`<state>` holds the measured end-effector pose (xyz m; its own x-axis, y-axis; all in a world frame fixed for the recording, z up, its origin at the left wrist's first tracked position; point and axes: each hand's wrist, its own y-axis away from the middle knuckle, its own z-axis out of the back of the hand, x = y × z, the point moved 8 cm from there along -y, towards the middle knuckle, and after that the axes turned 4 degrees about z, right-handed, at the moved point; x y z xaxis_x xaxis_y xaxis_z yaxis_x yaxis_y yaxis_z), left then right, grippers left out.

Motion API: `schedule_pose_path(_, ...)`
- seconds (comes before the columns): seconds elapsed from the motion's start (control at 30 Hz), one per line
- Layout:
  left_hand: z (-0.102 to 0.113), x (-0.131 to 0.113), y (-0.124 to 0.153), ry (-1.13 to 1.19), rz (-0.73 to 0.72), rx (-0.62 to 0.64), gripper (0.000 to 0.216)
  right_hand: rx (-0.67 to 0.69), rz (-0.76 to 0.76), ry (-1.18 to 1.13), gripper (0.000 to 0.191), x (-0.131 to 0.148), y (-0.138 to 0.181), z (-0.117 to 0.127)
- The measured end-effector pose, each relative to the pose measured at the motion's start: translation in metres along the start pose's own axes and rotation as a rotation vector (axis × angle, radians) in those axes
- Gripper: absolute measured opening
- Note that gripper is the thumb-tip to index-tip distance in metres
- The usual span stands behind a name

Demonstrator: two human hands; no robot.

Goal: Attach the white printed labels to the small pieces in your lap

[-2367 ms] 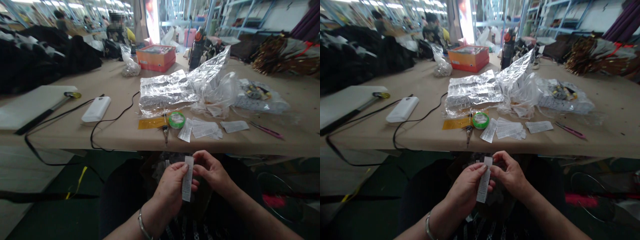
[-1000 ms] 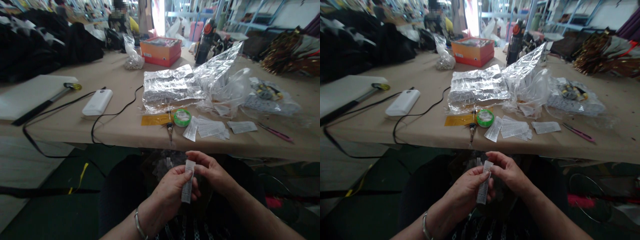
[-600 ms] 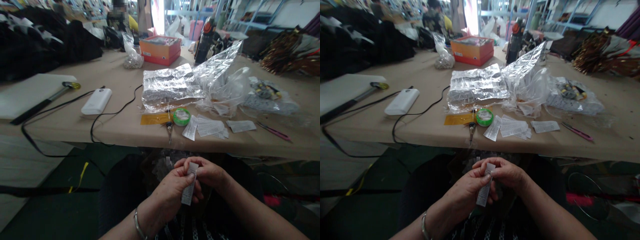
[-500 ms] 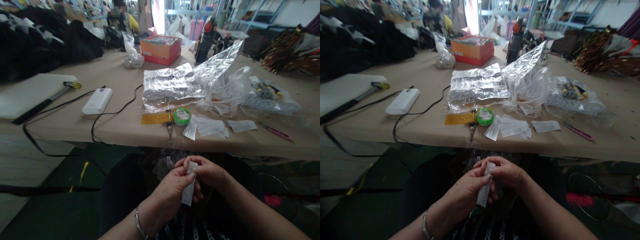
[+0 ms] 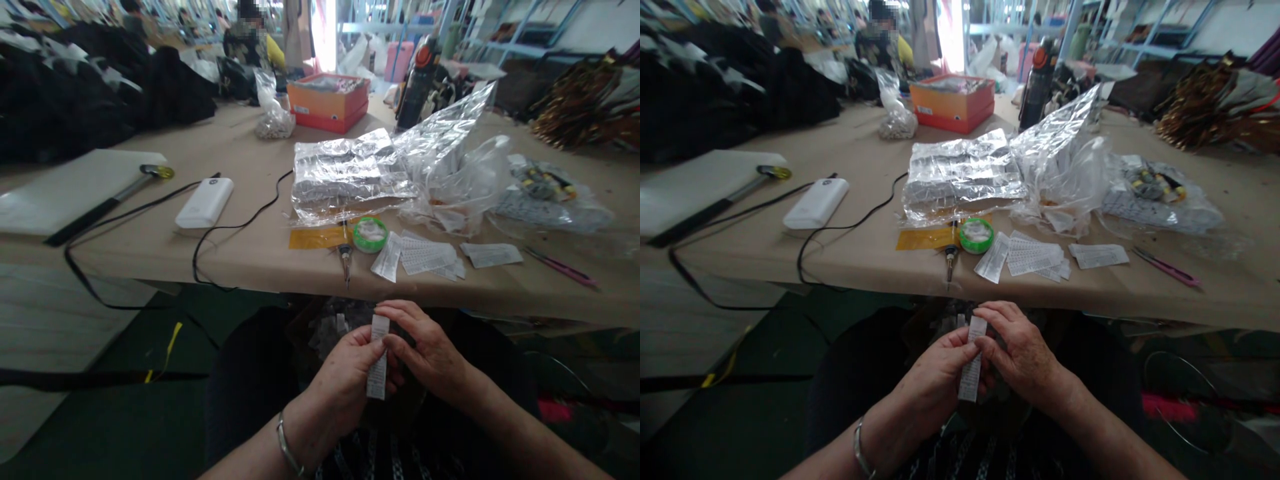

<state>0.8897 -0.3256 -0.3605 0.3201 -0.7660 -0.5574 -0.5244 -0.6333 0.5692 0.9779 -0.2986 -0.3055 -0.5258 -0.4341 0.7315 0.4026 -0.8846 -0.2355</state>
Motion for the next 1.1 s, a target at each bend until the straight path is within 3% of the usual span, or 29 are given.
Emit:
schedule_pose_path(0.2,0.007,-0.002,0.001,-0.003,-0.029,-0.05,0.021,-0.021,-0.153,-0.151,0.034,-0.014,0.0,-0.008)
schedule_pose_path(0.47,0.011,-0.016,0.007,-0.082,-0.157,-0.125,0.022,-0.122,-0.435,-0.721,0.021,-0.028,-0.014,-0.025)
schedule_pose_path(0.63,0.018,-0.018,0.006,-0.12,-0.205,-0.18,0.029,-0.048,-0.529,-0.902,0.021,-0.026,-0.018,-0.043)
schedule_pose_path(0.8,0.031,-0.031,0.005,-0.218,-0.294,-0.211,0.026,-0.085,-0.462,-0.816,0.018,-0.025,-0.031,-0.04)
schedule_pose_path(1.1,0.049,-0.086,0.025,-0.596,-0.613,-0.46,0.017,-0.144,-0.345,-0.601,0.02,-0.021,-0.053,-0.035)
